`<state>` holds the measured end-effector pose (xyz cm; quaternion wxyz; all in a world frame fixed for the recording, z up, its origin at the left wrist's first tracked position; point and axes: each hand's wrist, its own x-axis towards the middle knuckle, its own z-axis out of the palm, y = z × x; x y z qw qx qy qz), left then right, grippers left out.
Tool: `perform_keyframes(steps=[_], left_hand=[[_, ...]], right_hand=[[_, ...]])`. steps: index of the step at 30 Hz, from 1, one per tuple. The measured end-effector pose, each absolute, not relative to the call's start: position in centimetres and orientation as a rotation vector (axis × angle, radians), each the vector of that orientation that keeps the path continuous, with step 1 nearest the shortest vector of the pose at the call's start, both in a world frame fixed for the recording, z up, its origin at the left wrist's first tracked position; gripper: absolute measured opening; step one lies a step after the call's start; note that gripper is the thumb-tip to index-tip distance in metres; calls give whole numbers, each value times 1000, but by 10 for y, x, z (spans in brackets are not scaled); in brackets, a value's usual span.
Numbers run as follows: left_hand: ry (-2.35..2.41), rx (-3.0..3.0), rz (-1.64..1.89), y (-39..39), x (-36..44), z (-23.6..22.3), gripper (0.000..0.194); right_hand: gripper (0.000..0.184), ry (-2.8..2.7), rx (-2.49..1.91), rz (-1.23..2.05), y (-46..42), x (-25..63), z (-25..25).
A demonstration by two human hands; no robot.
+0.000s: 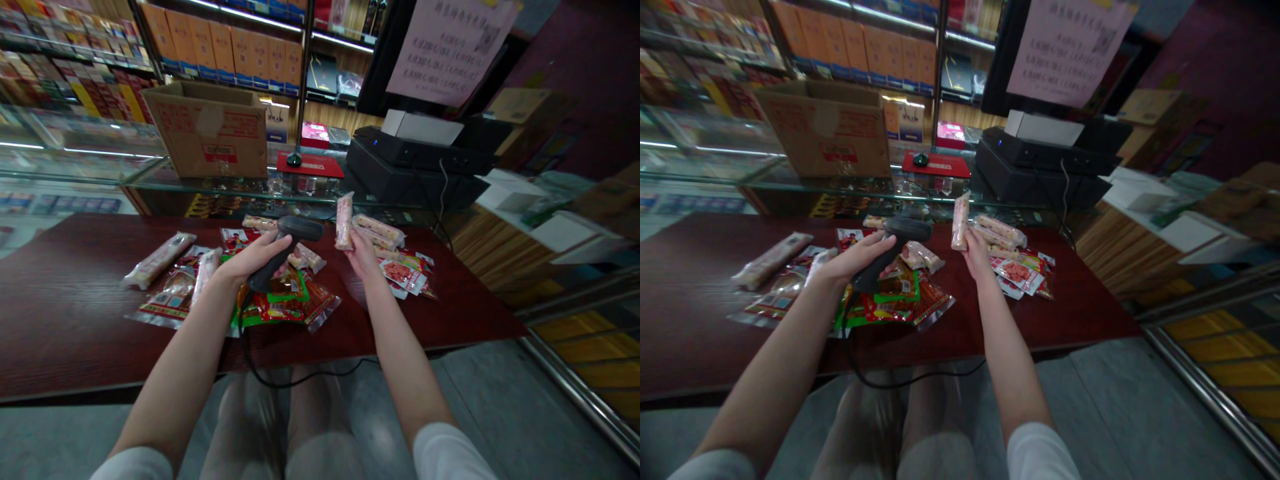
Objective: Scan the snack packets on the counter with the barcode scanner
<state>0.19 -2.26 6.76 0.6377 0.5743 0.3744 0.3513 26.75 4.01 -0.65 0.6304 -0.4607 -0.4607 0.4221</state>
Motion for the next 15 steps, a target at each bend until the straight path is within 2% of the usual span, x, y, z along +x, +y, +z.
perform_keyframes(steps=[4,7,11,15], left_hand=[[923,1238,860,-23,1,72,57],[948,1210,894,-21,-1,71,55],[948,1191,910,-19,-4,69,50],[976,1178,907,-19,-6,70,43]], right_hand=[[29,-1297,-1287,158,43,306,0],[25,-1351,-1516,-178,46,341,5],[25,-1458,-1667,-333,53,370,9],[25,-1633,-1621,-386,49,376,7]])
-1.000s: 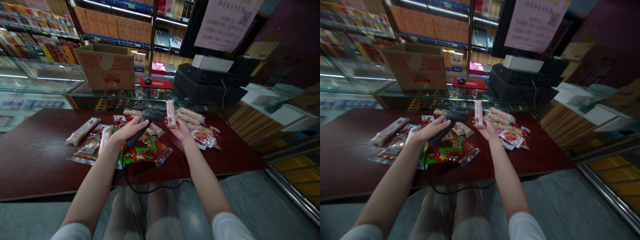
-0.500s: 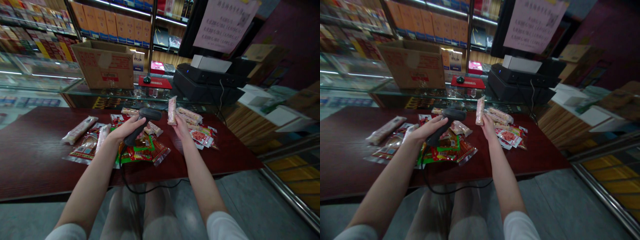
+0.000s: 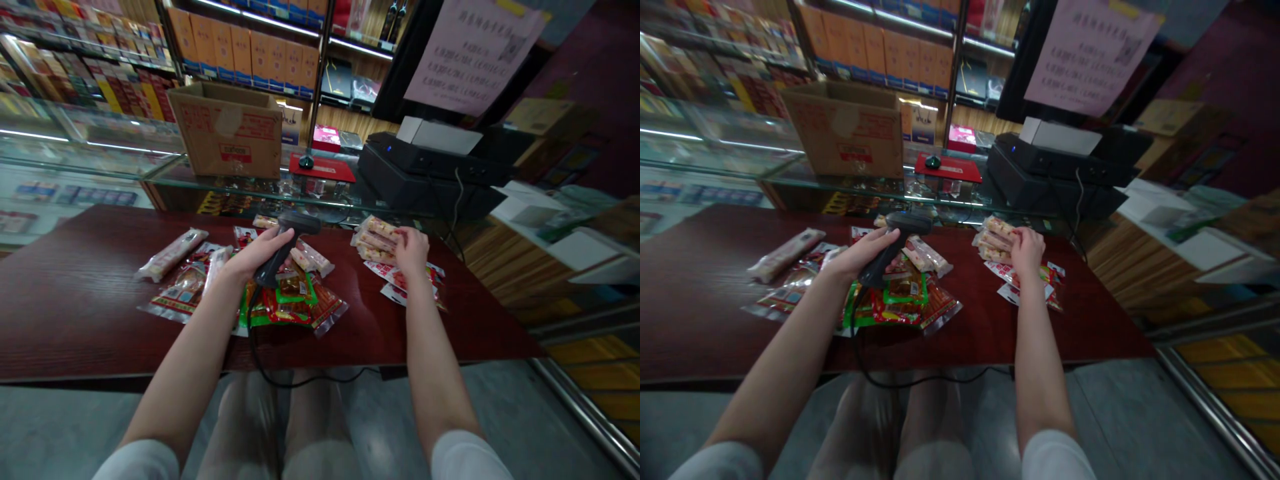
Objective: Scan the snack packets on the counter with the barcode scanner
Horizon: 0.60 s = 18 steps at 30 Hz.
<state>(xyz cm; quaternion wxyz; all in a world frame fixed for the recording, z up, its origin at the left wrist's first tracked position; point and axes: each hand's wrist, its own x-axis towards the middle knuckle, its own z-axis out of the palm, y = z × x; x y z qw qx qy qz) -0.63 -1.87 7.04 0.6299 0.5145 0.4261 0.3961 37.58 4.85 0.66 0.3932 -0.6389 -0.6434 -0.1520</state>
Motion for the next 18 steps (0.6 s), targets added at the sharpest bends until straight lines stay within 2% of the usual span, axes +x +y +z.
perform_keyframes(steps=[8,14,16,18], left_hand=[[962,1162,938,-18,-6,71,31],[939,1151,959,-14,-10,68,33],[932,1147,968,-14,-11,68,34],[922,1142,978,-15,-11,69,34]], right_hand=[[27,-1692,-1690,-372,47,375,-8],[27,-1561,-1705,-494,56,364,1],[27,-1605,-1663,-450,52,343,1],[28,-1771,-1565,-267,47,314,-2]])
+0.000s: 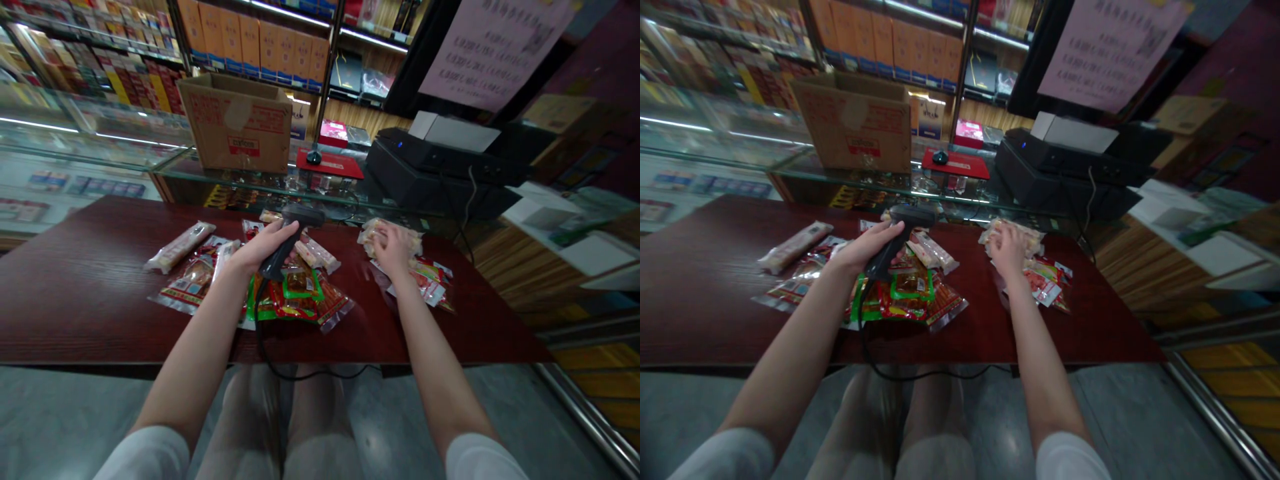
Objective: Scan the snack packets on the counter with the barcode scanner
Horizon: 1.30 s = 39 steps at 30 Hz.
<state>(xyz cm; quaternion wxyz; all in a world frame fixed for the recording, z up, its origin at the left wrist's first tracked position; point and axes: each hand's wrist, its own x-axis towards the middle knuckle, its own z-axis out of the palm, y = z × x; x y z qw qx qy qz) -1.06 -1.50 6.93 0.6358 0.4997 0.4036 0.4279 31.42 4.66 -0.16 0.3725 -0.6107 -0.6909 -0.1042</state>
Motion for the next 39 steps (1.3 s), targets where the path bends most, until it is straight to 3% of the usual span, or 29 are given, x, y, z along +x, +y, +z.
perform_keyframes(steps=[4,7,12,22,30,39], left_hand=[[929,1112,991,-16,-11,72,38],[923,1105,1007,-15,-13,72,38],[893,1101,1052,-13,-15,71,34],[912,1245,950,-18,-13,71,47],[916,1271,928,-25,2,70,57],[922,1268,952,-26,8,71,55]], right_hand=[[42,-2042,-1391,289,36,257,-16],[36,-2146,-1429,394,32,239,-25],[24,-2135,-1525,290,30,254,-28],[32,-1796,-1334,-247,17,311,0],[30,-1912,-1211,-246,7,299,8],[33,-1926,-1195,-209,4,289,7]])
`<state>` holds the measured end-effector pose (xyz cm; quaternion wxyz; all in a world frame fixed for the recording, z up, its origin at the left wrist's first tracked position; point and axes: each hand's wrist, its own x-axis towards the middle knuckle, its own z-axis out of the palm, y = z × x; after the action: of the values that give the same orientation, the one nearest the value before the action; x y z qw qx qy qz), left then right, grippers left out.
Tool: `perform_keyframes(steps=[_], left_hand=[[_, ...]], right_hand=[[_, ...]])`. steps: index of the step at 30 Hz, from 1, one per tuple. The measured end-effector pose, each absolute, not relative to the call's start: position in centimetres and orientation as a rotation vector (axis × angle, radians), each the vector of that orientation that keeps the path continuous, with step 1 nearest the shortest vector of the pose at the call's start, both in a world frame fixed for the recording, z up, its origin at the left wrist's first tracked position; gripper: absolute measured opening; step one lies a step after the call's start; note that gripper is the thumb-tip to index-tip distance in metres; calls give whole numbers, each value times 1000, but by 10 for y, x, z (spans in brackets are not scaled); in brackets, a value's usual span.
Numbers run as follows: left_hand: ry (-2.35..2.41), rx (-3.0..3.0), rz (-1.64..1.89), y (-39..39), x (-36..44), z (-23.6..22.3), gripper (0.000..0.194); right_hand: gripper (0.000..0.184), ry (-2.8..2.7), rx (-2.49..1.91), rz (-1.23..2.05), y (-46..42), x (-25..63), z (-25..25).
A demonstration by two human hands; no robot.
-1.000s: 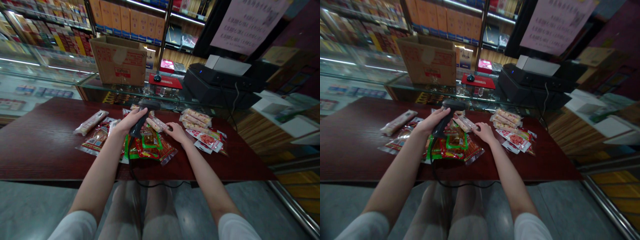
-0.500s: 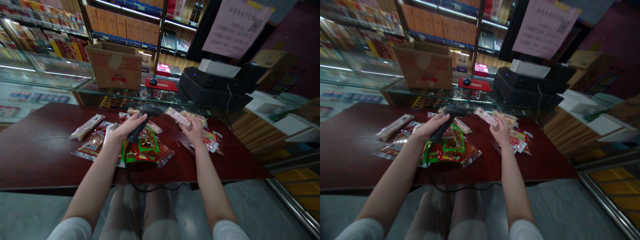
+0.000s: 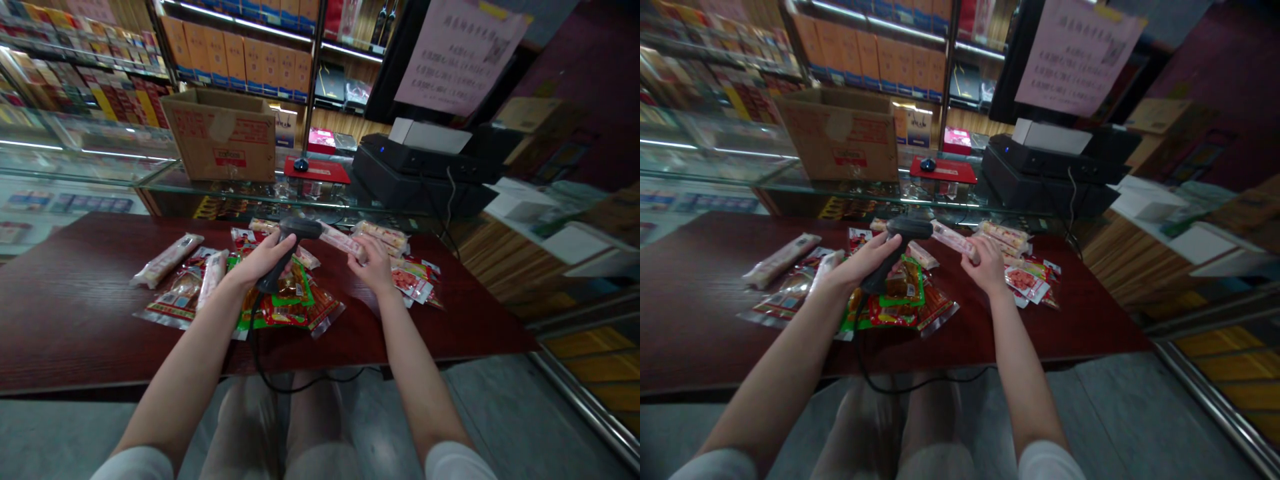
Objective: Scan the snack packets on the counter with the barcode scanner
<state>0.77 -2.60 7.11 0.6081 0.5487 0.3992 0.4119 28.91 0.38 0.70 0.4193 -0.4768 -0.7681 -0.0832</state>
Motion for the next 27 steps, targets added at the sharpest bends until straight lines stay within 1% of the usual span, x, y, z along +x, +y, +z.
perform_keyframes(steps=[4,7,11,14,16,19,20,22,23,25,27], left_hand=[[954,1243,966,-26,6,74,58],[973,1257,979,-26,5,76,55],[989,1259,984,-25,4,76,51],[978,1268,990,-25,3,74,50],[974,1265,983,-25,3,74,49],[983,1236,987,-26,1,75,48],[985,1229,996,-26,1,76,47],[991,1229,1019,-25,-1,76,47],[990,1235,1025,-23,-2,76,48],[975,1243,1049,-20,-5,74,50],[952,1247,1074,-17,-8,70,53]], right_hand=[[35,-1731,-1430,-341,17,314,13],[38,-1517,-1667,-375,35,349,20],[39,-1420,-1883,-225,57,393,24],[39,-1436,-2002,-89,67,410,23],[43,-1422,-2029,-99,68,413,26],[50,-1387,-1933,-260,62,401,34],[50,-1406,-1869,-308,59,393,37],[42,-1532,-1722,-319,51,367,38],[39,-1624,-1647,-268,48,351,36],[36,-1828,-1518,-22,42,312,27],[43,-1999,-1434,304,38,272,13]])
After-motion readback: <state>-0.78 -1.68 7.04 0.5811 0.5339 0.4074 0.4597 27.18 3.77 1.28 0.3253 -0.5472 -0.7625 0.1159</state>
